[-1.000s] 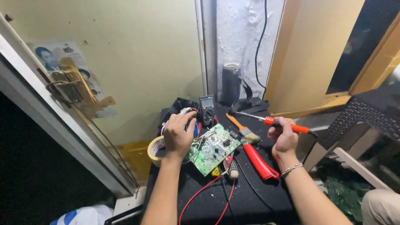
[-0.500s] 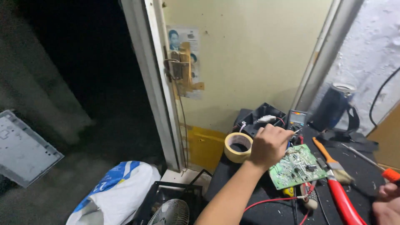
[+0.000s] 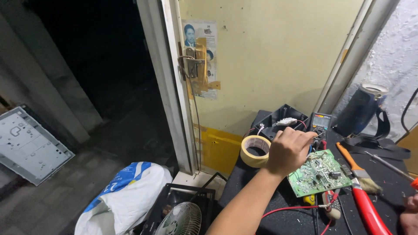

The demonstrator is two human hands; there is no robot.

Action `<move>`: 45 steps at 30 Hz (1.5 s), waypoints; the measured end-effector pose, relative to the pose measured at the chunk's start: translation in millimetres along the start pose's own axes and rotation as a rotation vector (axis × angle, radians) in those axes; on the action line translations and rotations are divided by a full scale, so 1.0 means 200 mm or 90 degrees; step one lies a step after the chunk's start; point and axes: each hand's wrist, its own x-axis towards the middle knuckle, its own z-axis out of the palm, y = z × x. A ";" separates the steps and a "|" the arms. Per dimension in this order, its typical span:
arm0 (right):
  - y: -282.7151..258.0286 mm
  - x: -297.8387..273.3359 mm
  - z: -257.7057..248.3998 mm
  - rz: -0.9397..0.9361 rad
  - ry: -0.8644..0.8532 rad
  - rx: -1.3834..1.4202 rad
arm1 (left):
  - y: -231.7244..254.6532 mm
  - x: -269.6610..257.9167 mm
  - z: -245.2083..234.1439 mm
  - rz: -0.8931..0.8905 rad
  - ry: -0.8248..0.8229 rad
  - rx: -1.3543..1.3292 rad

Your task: Soldering electronic components onto a printed circuit board and verifying connections using a multimeter.

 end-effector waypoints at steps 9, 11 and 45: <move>0.11 0.04 -0.17 -0.065 -0.135 -0.090 | 0.02 0.03 -0.03 0.011 0.007 0.003; 0.03 0.01 -0.09 -0.075 -0.147 -0.100 | 0.03 0.03 -0.04 0.014 0.008 0.001; -1.26 -0.75 1.22 -0.062 0.210 -0.036 | 0.15 0.07 0.02 0.145 -0.058 0.065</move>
